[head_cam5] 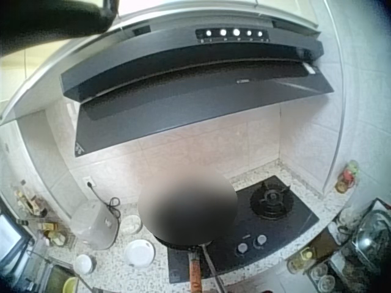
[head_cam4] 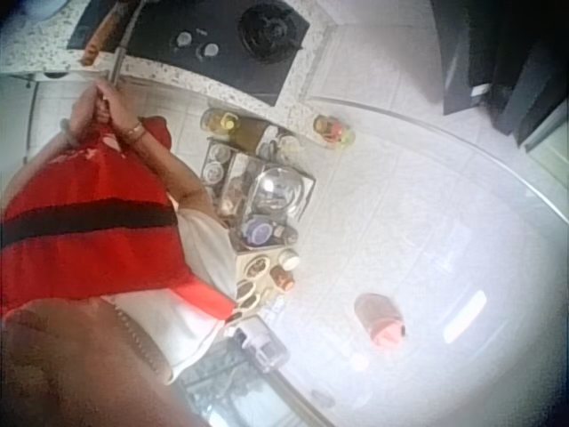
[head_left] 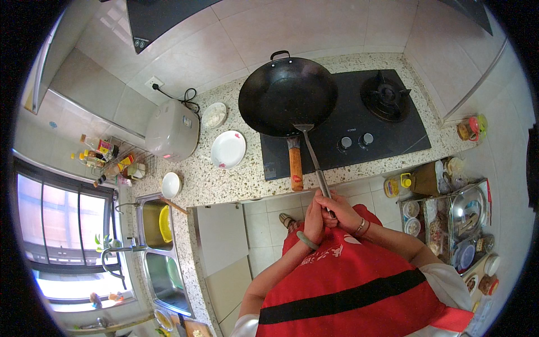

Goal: The person washes a green bowl under running water, then moves to the stove to stir-fry sliced tomatoes in a wok using a spatula. They add oil to the wok before adding the tomatoes and continue stirring the contents.

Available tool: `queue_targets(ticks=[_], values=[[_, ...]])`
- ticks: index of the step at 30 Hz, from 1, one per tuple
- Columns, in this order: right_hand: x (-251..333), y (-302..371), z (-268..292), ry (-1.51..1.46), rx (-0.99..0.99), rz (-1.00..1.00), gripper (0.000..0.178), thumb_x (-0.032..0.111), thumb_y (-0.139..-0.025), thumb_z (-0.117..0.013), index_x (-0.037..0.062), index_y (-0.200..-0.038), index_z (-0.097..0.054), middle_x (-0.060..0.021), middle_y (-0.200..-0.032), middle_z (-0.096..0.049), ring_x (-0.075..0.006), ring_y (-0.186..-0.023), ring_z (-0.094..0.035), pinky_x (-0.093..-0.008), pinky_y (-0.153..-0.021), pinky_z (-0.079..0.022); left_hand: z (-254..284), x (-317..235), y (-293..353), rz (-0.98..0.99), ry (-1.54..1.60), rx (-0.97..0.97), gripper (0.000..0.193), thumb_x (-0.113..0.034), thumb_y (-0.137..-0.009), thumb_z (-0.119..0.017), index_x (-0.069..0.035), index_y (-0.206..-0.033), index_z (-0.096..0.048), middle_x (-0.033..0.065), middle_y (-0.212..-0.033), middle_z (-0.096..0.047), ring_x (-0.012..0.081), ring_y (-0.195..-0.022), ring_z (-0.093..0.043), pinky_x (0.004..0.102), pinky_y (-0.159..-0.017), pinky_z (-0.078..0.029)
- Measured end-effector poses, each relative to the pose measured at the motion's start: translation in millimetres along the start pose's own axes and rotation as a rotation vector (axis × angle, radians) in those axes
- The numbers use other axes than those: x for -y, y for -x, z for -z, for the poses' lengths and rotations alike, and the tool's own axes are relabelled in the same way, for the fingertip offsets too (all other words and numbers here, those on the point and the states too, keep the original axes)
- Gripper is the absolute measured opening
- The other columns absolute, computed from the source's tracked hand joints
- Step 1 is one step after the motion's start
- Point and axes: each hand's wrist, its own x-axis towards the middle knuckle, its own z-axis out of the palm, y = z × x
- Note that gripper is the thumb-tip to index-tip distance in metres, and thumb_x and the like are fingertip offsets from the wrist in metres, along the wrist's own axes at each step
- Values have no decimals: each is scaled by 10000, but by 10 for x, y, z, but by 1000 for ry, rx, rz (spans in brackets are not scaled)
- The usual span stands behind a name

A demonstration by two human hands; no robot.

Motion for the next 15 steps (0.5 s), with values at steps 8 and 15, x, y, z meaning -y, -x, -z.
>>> queue_targets(ticks=[8, 15], values=[[5, -5, -4, 26, 8, 18, 265, 342, -914, -544, 107, -820, -463, 34, -539, -423, -55, -397, -361, -212, -359, -261, 28, 41, -25, -24, 1, 0, 383, -417, -992, -342, -90, -921, -527, -29, -533, -422, 69, -403, -396, 207, -348, -344], [12, -5, -2, 20, 11, 9, 295, 344, -917, -537, 105, -760, -466, 32, -535, -425, -58, -397, -361, -217, -358, -253, 37, 44, -42, -24, 16, 20, 381, -416, -992, -343, -90, -927, -528, -31, -534, -423, 66, -411, -399, 205, -358, -347]])
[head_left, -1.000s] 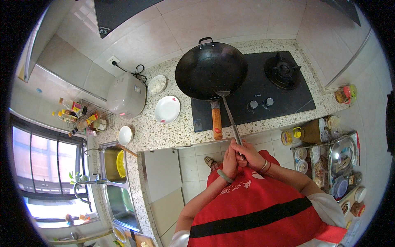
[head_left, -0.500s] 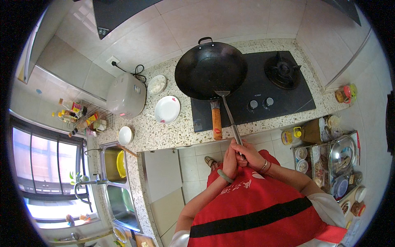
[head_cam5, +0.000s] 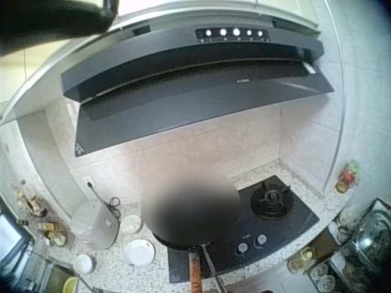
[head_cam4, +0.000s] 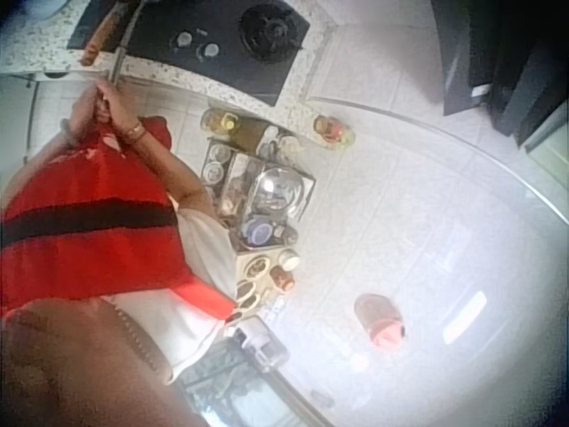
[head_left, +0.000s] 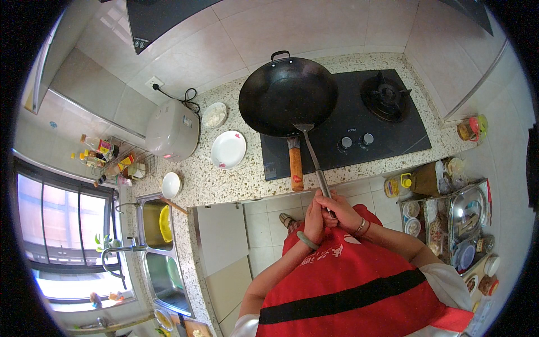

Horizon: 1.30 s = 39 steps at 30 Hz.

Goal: The person washes a green bowl under running water, then moves to the stove to stir-fry sliced tomatoes in a wok using a spatula. They add oil to the wok before adding the tomatoes and continue stirring the contents.

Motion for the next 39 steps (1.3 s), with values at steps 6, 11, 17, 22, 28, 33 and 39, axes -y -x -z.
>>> queue_targets(ticks=[6, 11, 17, 22, 28, 33, 39], values=[[0, -4, -1, 1, -14, 6, 297, 337, -920, -534, 108, -745, -462, 29, -535, -431, -59, -396, -361, -219, -357, -255, 19, 4, -6, 19, -2, 14, 392, -422, -990, -345, -84, -900, -522, -23, -529, -432, 73, -413, -415, 207, -360, -356], [34, 11, -18, -14, -7, 5, 289, 335, -919, -537, 112, -751, -461, 34, -538, -427, -56, -399, -359, -213, -359, -254, 39, 17, -29, 36, 3, 12, 395, -421, -990, -343, -76, -932, -527, -14, -543, -448, 82, -417, -435, 211, -363, -378], [24, -3, 6, -30, 7, 0, 268, 329, -916, -541, 114, -776, -464, 40, -537, -419, -51, -399, -354, -209, -358, -254, 12, -1, -18, 29, -14, -3, 391, -411, -992, -341, -73, -984, -536, -11, -566, -468, 83, -424, -445, 215, -367, -397], [42, -5, -9, -22, 3, 13, 257, 328, -915, -541, 117, -789, -467, 43, -534, -421, -52, -394, -360, -210, -356, -254, 6, 1, -21, 15, -22, -9, 385, -404, -994, -341, -75, -978, -540, -16, -569, -472, 78, -427, -447, 212, -366, -396], [36, -19, 9, -25, 11, 5, 242, 328, -915, -541, 121, -810, -471, 44, -529, -419, -52, -393, -365, -209, -356, -256, 5, -6, -31, 10, -13, 6, 394, -406, -993, -344, -72, -931, -544, -15, -568, -476, 78, -428, -448, 208, -369, -395], [56, -15, 6, -28, 14, -13, 237, 331, -917, -542, 123, -826, -471, 45, -533, -418, -51, -395, -358, -206, -360, -259, -2, -10, -40, -10, -60, -12, 416, -426, -988, -343, -69, -906, -540, -10, -560, -472, 82, -424, -448, 211, -370, -391], [47, -24, 25, -26, 11, 0, 216, 319, -923, -535, 120, -864, -476, 42, -543, -423, -51, -403, -361, -205, -362, -257, 13, 0, -52, -6, -71, -4, 421, -431, -988, -337, -67, -921, -538, -7, -569, -478, 84, -430, -454, 210, -372, -394]])
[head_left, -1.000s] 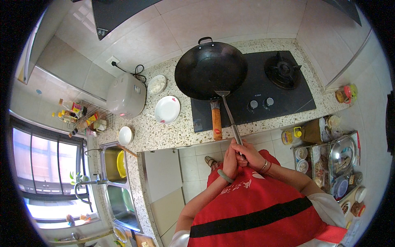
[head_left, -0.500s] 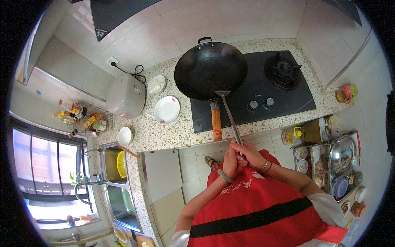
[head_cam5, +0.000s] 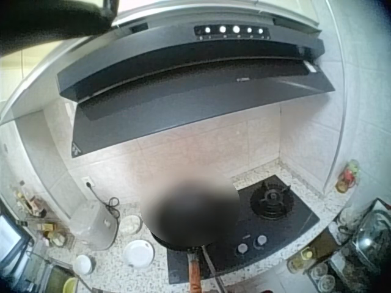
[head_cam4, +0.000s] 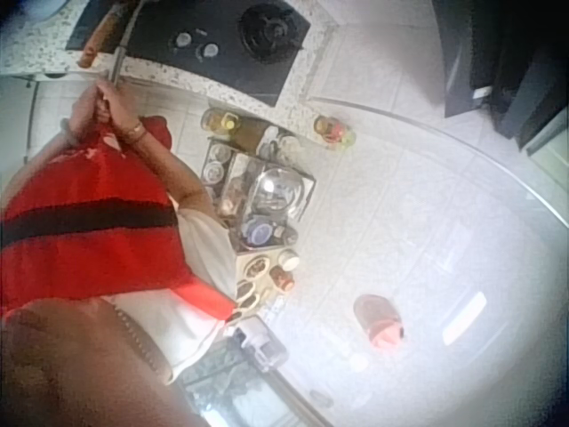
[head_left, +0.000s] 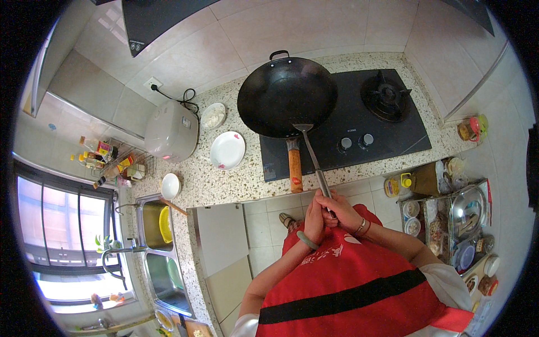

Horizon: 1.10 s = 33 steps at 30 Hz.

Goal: The person washes a green bowl under running water, then moves to the stove to stir-fry sliced tomatoes in a wok using a spatula. They add oil to the wok before adding the tomatoes and continue stirring the contents.

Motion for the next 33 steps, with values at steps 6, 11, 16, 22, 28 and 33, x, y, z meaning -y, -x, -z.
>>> queue_targets(ticks=[6, 11, 16, 22, 28, 33], values=[[-4, -6, 4, 26, -9, 35, 218, 310, -924, -535, 109, -858, -482, 39, -551, -434, -49, -407, -365, -209, -362, -262, -23, -16, 12, -19, 23, 11, 398, -407, -996, -326, -73, -953, -537, -16, -568, -475, 78, -428, -449, 202, -368, -391], [-15, -9, 11, 14, -11, 24, 216, 305, -925, -533, 110, -846, -486, 39, -549, -434, -49, -406, -368, -207, -362, -263, 5, 10, -7, -3, 32, 16, 397, -405, -997, -324, -72, -956, -536, -16, -567, -473, 79, -426, -447, 204, -371, -393], [-10, -5, 1, 3, -11, 16, 221, 309, -925, -533, 111, -839, -485, 39, -543, -433, -52, -400, -369, -208, -359, -262, -31, -23, 21, 1, 10, -19, 398, -408, -996, -325, -72, -962, -535, -12, -569, -474, 77, -428, -445, 208, -375, -395], [0, -4, -16, 2, -6, 9, 235, 316, -922, -534, 111, -825, -477, 37, -532, -427, -56, -389, -366, -210, -354, -260, -21, -7, 21, -22, 13, -9, 402, -409, -996, -325, -68, -978, -538, -13, -575, -474, 76, -438, -448, 204, -379, -392], [7, -5, -10, 26, -6, 10, 243, 321, -923, -531, 111, -816, -474, 36, -524, -423, -58, -387, -368, -209, -354, -261, -24, -7, 17, -38, -1, -6, 410, -413, -995, -325, -68, -963, -543, -14, -572, -472, 77, -435, -441, 205, -377, -382], [10, -4, -25, 42, -22, 25, 246, 327, -923, -529, 116, -811, -472, 38, -523, -422, -59, -382, -366, -208, -352, -264, -29, -21, 22, 6, 26, -14, 419, -423, -992, -330, -67, -936, -543, -13, -560, -467, 80, -428, -436, 208, -371, -376]])
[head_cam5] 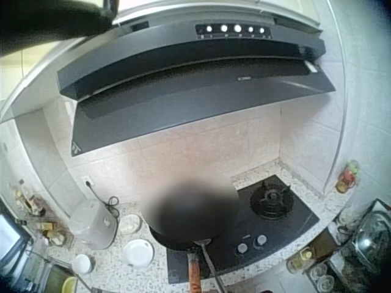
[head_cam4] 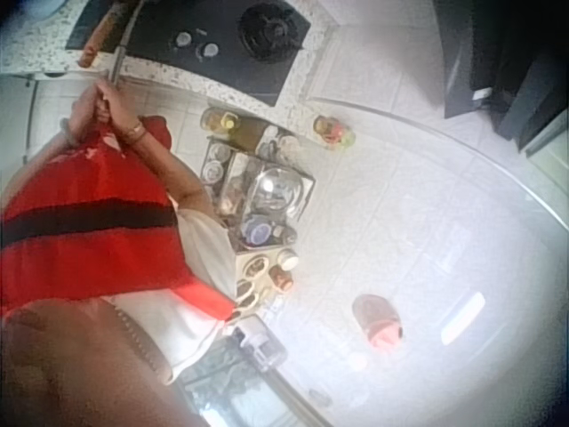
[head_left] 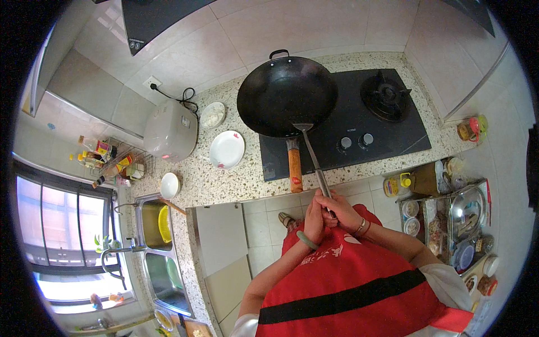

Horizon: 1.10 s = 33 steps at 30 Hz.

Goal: The person washes a green bowl under running water, then moves to the stove to stir-fry sliced tomatoes in a wok using a spatula. They add oil to the wok before adding the tomatoes and continue stirring the contents.

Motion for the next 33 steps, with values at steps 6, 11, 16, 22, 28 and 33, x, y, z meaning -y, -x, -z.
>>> queue_targets(ticks=[6, 11, 16, 22, 28, 33], values=[[-44, -21, 32, -38, 26, -18, 218, 312, -928, -521, 119, -837, -478, 40, -524, -417, -58, -380, -363, -211, -350, -264, 21, 39, -20, 0, 11, -2, 429, -435, -989, -334, -67, -917, -541, -14, -548, -459, 78, -419, -424, 210, -366, -365], [-21, -9, 8, -13, 18, -1, 210, 310, -930, -516, 118, -858, -471, 36, -536, -426, -58, -388, -370, -210, -353, -270, 45, 27, -14, 11, 20, 26, 434, -442, -988, -333, -67, -926, -541, -16, -553, -455, 73, -422, -414, 207, -367, -355], [-51, -26, 28, -3, 15, -9, 211, 312, -931, -514, 118, -862, -467, 36, -540, -429, -59, -392, -375, -207, -359, -274, 26, 4, 2, 19, 10, 15, 446, -453, -986, -327, -64, -930, -540, -18, -539, -446, 73, -413, -412, 207, -366, -357], [-58, -30, 40, -6, 23, -12, 222, 312, -930, -518, 120, -840, -453, 38, -539, -426, -60, -391, -376, -206, -359, -273, -27, -63, 49, 28, -28, -7, 447, -460, -983, -323, -70, -936, -535, -17, -537, -452, 75, -412, -430, 204, -365, -363], [-11, 0, -12, -4, 1, -1, 224, 304, -926, -529, 117, -827, -453, 36, -538, -427, -60, -392, -383, -206, -357, -273, 20, -12, 9, -5, -1, 17, 454, -460, -983, -325, -68, -893, -536, -10, -536, -463, 78, -417, -443, 203, -367, -369], [-47, -19, 9, -31, 1, -3, 229, 301, -924, -536, 113, -818, -457, 34, -534, -433, -60, -389, -384, -208, -355, -277, 37, -14, 3, -37, -46, 43, 467, -457, -983, -325, -61, -867, -545, -5, -543, -474, 79, -427, -461, 203, -366, -372]])
